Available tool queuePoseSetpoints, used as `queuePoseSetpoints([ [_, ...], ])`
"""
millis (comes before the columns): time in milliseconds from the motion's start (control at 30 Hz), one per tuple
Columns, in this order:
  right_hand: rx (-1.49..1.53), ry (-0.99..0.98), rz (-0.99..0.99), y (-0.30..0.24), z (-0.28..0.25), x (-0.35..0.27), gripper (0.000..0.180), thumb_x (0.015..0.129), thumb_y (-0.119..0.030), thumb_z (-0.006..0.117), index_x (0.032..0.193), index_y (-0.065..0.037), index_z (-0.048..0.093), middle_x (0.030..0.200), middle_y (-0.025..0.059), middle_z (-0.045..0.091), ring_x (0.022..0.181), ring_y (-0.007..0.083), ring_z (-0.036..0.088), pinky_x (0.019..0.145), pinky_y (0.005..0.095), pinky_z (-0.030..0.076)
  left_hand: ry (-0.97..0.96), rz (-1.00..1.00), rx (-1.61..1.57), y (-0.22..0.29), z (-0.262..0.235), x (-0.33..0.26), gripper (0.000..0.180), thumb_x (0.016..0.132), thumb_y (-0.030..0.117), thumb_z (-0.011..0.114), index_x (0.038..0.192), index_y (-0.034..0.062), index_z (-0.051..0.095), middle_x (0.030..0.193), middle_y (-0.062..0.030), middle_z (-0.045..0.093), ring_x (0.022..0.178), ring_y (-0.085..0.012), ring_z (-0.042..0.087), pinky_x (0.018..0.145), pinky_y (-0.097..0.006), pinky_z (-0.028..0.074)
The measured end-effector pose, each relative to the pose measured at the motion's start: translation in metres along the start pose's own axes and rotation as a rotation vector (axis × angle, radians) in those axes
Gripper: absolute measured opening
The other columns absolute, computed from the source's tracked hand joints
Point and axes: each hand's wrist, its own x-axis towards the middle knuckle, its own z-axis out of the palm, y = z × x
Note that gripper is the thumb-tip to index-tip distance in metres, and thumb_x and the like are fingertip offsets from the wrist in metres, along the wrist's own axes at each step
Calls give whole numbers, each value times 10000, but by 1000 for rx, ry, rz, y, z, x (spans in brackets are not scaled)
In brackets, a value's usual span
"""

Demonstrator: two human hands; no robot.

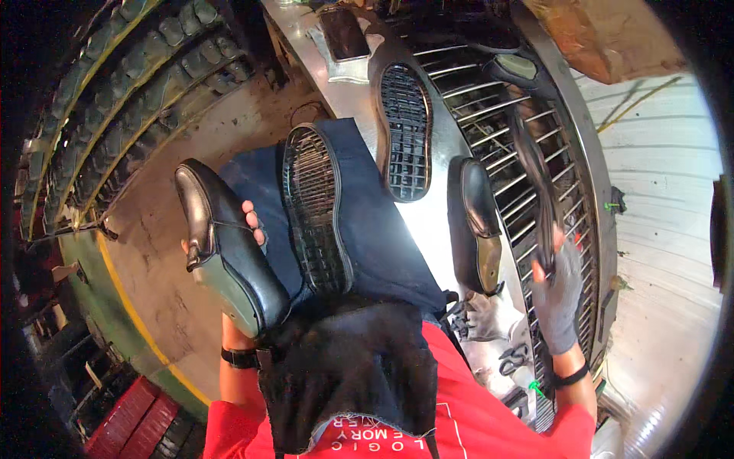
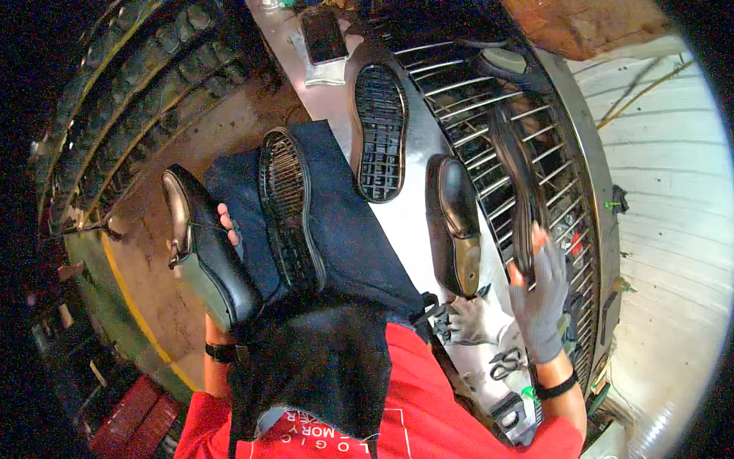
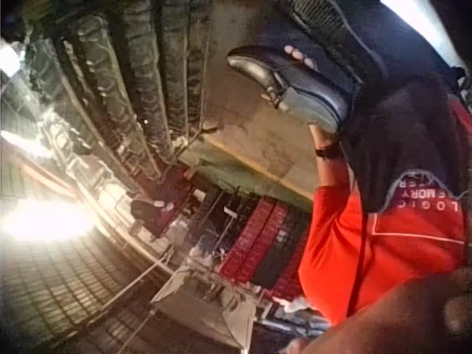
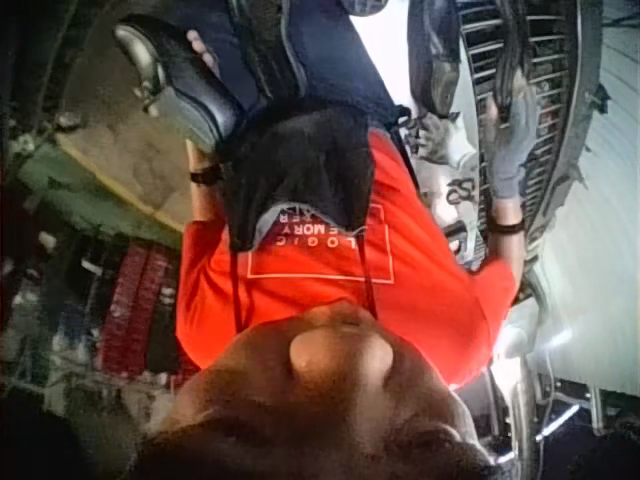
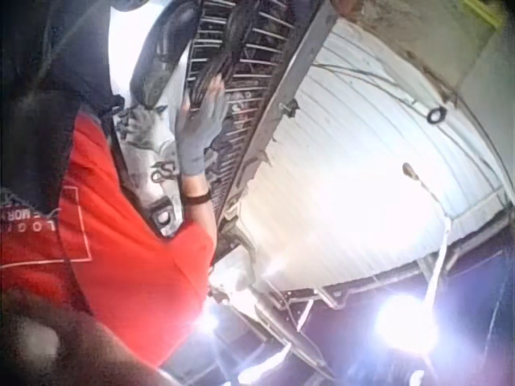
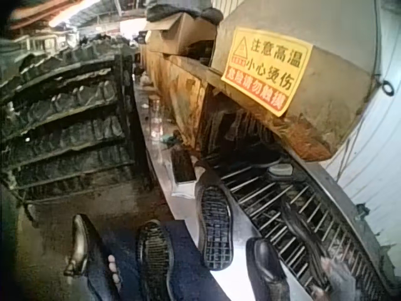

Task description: Assembling and inspecting shoe soles and uppers on a production line.

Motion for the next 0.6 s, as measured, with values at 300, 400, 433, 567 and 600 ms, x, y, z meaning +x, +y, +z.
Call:
queuePoseSetpoints([
  [300, 48, -484, -10, 13, 29, -70, 241, 804, -213, 795, 1016, -113, 739, 1181, 156, 683, 1012, 391, 678, 823, 485, 559, 37, 63, 128, 0, 5, -10, 1140, 870, 561, 797, 1607, -51, 179, 1544, -289, 424, 1396, -465, 467, 1183, -539, 424],
  [400, -32, -134, 115, -22, 14, -8, 121, 839, -164, 739, 899, -69, 694, 838, 146, 662, 786, 381, 676, 640, 487, 531, 82, 66, 147, -3, 10, -10, 1222, 798, 620, 834, 1553, -124, 226, 1476, -333, 466, 1321, -490, 542, 1109, -555, 510],
  [433, 95, -97, 73, -46, 18, 9, 160, 863, -203, 741, 908, -57, 694, 842, 147, 675, 809, 382, 683, 654, 474, 537, 81, 62, 148, -5, 10, -10, 1220, 796, 615, 838, 1552, -124, 228, 1471, -331, 470, 1318, -489, 545, 1107, -549, 514],
  [567, 499, -329, -63, -180, 83, 57, 458, 912, -462, 746, 1015, -18, 703, 867, 163, 739, 799, 344, 740, 706, 432, 578, 101, 83, 134, -8, 6, -10, 1215, 796, 610, 842, 1551, -120, 231, 1464, -322, 479, 1317, -478, 552, 1098, -527, 526],
  [600, 515, -230, -220, -208, 102, 68, 494, 927, -498, 713, 990, -8, 690, 844, 162, 741, 807, 348, 748, 700, 452, 589, 98, 102, 138, -8, 4, -11, 1215, 796, 610, 842, 1551, -120, 231, 1464, -322, 479, 1317, -478, 552, 1098, -527, 526],
])
